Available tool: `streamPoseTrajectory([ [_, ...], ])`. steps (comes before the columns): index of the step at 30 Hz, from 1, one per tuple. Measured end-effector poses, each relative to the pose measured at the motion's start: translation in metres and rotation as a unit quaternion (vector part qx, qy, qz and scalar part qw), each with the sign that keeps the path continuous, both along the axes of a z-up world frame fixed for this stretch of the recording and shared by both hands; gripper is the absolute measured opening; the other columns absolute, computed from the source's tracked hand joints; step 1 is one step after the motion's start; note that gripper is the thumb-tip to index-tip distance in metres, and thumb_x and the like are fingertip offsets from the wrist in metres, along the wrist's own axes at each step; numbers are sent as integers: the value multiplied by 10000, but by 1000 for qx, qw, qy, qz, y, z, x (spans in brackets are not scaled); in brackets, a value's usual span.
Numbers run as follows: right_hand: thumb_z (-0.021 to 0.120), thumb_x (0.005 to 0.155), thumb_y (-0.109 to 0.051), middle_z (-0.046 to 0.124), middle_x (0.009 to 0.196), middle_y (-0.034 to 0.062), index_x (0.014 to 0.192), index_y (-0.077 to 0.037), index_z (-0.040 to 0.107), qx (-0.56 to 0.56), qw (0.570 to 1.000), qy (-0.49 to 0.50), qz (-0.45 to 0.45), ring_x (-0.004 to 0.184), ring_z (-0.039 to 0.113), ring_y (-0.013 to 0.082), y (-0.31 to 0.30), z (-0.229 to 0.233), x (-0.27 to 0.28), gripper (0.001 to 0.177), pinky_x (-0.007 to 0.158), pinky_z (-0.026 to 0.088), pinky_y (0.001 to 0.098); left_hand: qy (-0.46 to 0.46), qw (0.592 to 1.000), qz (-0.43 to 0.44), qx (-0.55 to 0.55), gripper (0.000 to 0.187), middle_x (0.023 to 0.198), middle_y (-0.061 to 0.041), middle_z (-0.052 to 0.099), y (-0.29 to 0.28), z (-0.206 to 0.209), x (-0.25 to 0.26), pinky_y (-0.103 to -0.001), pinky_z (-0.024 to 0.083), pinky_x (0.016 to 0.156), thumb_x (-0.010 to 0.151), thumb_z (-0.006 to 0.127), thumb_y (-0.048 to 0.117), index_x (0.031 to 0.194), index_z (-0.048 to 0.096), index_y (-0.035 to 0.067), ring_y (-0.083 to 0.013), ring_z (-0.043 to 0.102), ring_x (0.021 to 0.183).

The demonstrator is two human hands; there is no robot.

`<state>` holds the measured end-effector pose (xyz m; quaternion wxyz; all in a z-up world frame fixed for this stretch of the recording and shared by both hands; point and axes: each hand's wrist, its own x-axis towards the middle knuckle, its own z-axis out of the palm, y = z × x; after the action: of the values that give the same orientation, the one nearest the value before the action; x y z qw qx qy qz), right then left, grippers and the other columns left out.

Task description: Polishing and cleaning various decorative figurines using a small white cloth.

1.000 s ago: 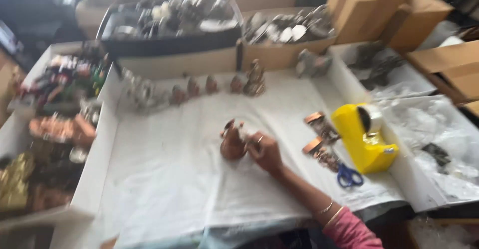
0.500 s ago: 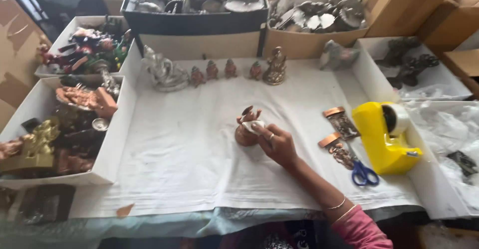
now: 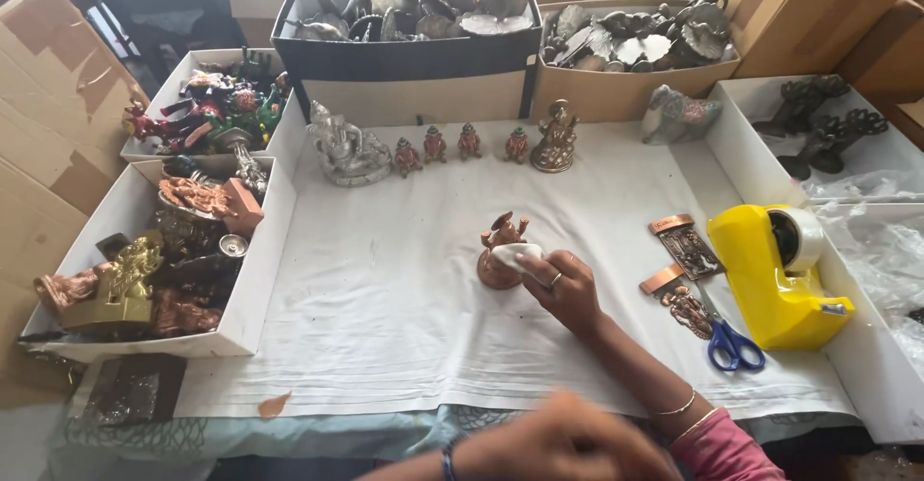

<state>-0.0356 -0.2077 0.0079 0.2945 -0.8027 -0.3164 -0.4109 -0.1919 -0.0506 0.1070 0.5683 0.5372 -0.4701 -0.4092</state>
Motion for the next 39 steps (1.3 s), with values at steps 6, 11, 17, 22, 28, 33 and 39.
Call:
streamPoseTrajectory([
  [6,812,701,-105,609,973,53,991,-126,747,-74,997,-14,0,898,651,251,7,27,-7,297,800,581,384,-355,733,580,-35,373,1221,-145,653,25,-64,100,-407,512,1052,867,754,62,1208,601,56,-290,636,1162],
  [11,767,860,-26,660,1142,92,1056,-46,742,-99,995,-14,14,1063,673,244,8,41,7,199,859,587,346,-297,738,605,-32,929,1493,-274,459,45,-76,166,-443,388,1128,814,869,223,1497,308,-65,-355,462,1387],
  [17,787,794,-80,672,1273,71,1276,-34,705,-151,984,-93,-2,1103,658,220,29,47,16,491,922,599,336,-118,853,508,3,752,1214,-166,731,53,-114,187,-350,580,950,892,774,224,1522,400,56,-237,700,1116],
  [22,791,741,-119,660,1368,34,1263,-66,727,-173,983,-59,0,1085,624,211,41,32,10,529,927,585,347,-132,853,505,30,592,1213,-142,758,53,-127,188,-350,637,927,936,722,152,1466,484,40,-214,746,1125],
  [28,768,748,-49,664,1394,20,1281,-114,712,-186,977,-103,31,1151,637,208,13,29,13,540,953,582,340,-171,843,509,20,695,1316,-124,706,51,-101,180,-357,597,980,895,737,121,1511,420,74,-229,697,1208],
  [33,771,816,-28,689,1335,-37,1348,-147,670,-141,986,-51,71,1096,657,227,8,1,21,554,922,580,343,-196,839,507,9,770,1327,-136,705,51,-96,176,-364,567,1011,833,805,108,1506,431,82,-243,690,1218],
  [39,683,897,19,704,1302,55,1243,-159,656,123,968,174,132,1090,716,223,18,7,5,389,918,602,335,-180,838,511,68,840,1202,-106,746,49,-93,170,-343,597,959,774,860,133,1501,441,125,-215,741,1117],
])
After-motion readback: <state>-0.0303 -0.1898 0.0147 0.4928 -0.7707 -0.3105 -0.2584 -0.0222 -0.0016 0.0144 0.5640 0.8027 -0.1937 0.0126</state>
